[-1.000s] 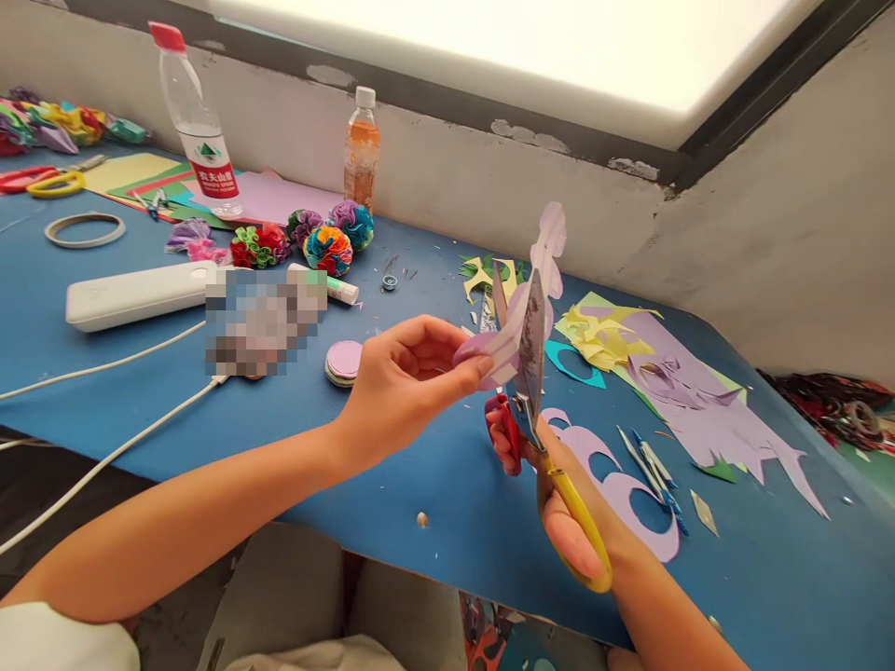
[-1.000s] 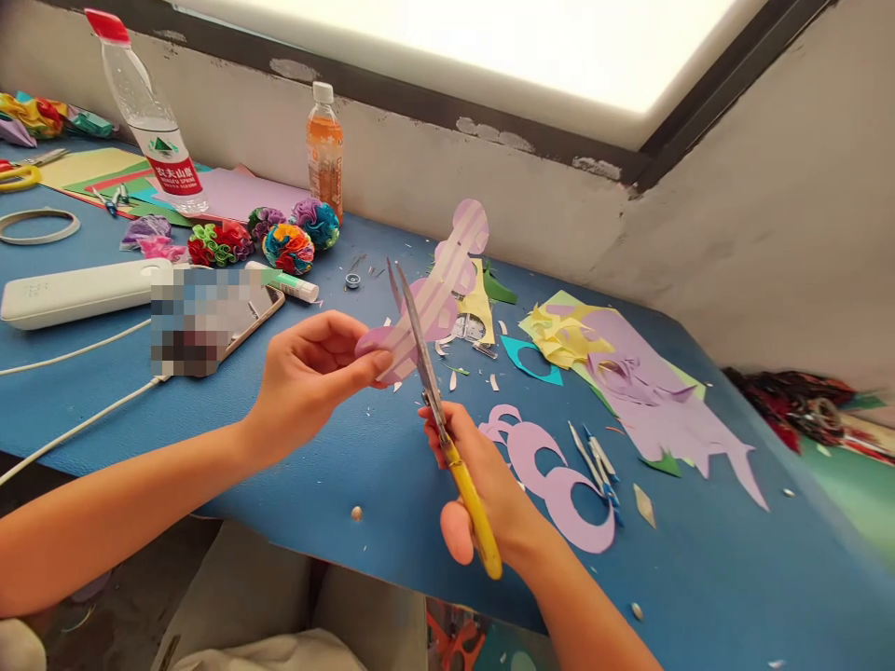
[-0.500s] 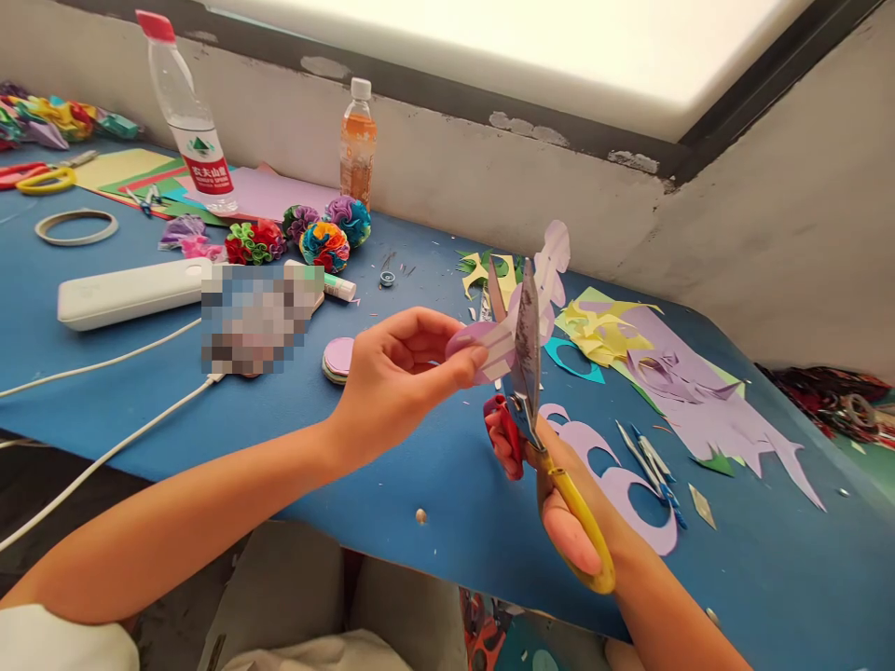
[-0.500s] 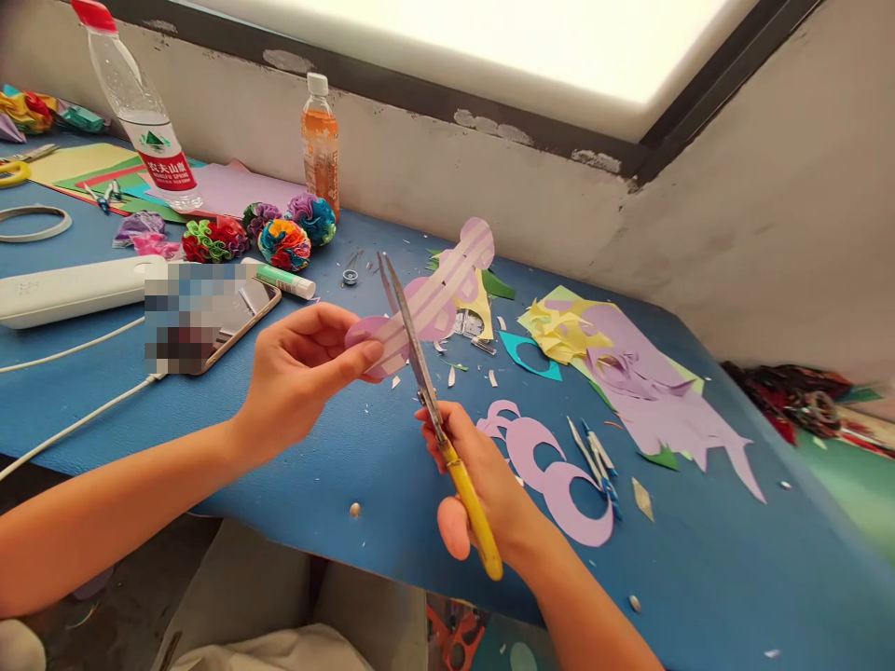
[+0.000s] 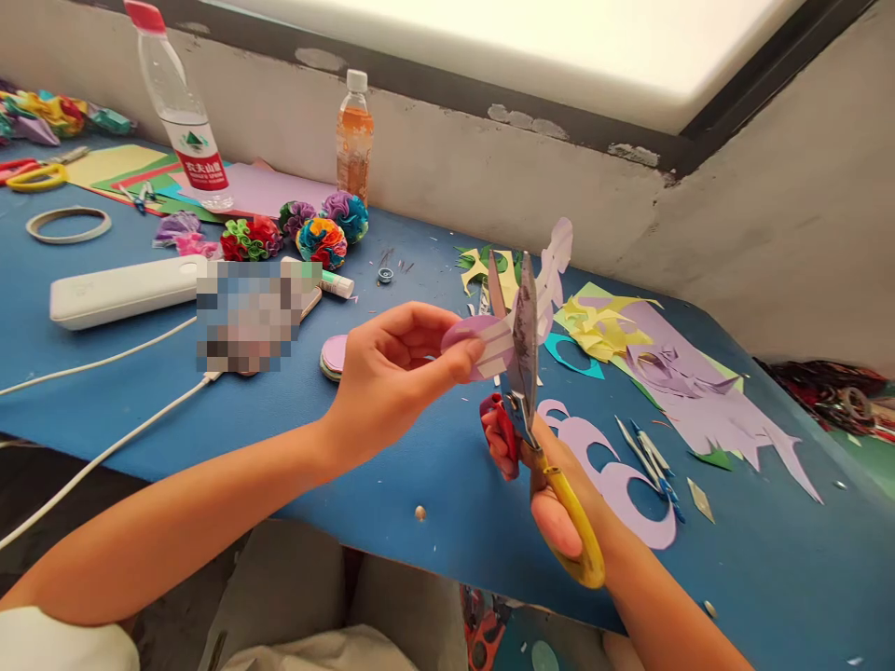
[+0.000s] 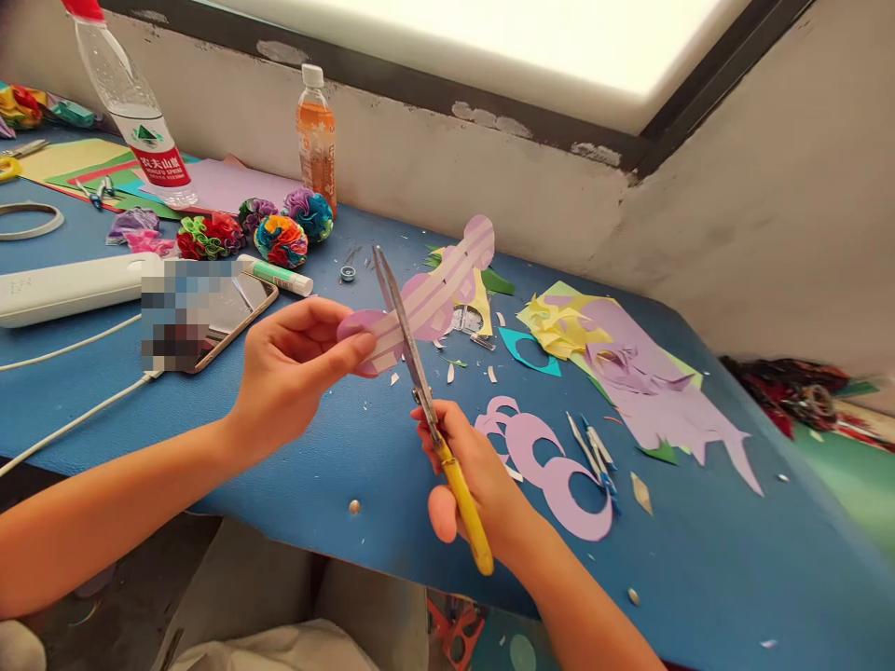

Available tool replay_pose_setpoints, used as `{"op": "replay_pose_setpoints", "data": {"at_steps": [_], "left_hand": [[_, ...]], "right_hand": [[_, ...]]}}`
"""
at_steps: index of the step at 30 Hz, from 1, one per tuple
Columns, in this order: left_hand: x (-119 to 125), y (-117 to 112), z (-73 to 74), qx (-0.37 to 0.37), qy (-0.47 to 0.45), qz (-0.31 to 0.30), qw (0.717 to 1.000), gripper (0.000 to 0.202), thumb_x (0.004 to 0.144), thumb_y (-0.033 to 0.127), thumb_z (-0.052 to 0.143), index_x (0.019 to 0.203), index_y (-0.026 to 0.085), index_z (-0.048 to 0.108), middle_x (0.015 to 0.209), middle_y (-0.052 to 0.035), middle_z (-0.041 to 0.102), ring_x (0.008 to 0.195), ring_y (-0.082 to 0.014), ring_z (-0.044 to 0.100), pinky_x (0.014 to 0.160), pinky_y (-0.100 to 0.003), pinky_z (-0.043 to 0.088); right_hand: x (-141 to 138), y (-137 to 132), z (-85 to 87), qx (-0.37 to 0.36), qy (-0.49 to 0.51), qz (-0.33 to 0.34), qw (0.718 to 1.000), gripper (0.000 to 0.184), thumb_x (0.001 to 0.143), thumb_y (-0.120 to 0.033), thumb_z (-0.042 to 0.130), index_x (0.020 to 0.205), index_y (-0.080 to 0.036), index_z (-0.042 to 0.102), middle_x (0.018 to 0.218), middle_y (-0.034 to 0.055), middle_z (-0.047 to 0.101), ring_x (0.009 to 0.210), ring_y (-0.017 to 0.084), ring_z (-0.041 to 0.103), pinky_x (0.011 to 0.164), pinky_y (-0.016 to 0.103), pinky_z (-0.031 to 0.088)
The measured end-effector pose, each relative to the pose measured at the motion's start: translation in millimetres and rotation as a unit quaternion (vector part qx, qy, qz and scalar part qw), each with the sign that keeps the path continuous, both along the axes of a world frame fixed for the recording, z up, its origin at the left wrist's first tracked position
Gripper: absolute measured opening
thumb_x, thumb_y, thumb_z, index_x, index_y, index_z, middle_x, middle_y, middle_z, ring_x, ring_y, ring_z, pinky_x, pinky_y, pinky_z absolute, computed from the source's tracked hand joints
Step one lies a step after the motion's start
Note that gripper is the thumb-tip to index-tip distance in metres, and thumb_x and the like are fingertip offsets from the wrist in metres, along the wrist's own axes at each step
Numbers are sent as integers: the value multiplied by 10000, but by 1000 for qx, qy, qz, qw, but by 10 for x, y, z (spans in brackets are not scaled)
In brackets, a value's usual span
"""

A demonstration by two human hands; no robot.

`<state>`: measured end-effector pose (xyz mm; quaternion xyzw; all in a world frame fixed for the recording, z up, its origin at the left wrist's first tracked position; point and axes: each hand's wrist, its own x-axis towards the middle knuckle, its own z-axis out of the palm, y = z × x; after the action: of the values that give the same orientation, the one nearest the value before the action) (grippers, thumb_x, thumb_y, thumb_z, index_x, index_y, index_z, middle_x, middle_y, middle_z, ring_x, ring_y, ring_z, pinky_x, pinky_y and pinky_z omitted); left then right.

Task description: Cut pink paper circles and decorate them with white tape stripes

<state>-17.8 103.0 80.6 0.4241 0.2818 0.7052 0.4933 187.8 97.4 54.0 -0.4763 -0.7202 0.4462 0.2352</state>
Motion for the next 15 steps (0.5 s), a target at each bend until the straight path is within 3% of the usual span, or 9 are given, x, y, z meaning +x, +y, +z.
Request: {"op": "replay_pose_setpoints", "data": {"at_steps": [7,15], "left_hand": [[-8,7,-7,7,19,8,1000,120,729,224,768,766,174,666,668,38,702,589,-84,675,581,-167,599],[-20,-5,20,1,25,11,1000,100,717,199,760,756,170,673,653,44,692,563,-68,653,552,-144,569]], "right_hand": [[12,-10,-32,-16,-1,4,1000,400,746,-496,584,1032,-225,512,809,23,555,658,168,518,572,300,450],[53,8,-58,14,-8,-2,1000,601,724,-696,582,1106,-234,538,822,26,545,670,175,467,567,300,427]]}}
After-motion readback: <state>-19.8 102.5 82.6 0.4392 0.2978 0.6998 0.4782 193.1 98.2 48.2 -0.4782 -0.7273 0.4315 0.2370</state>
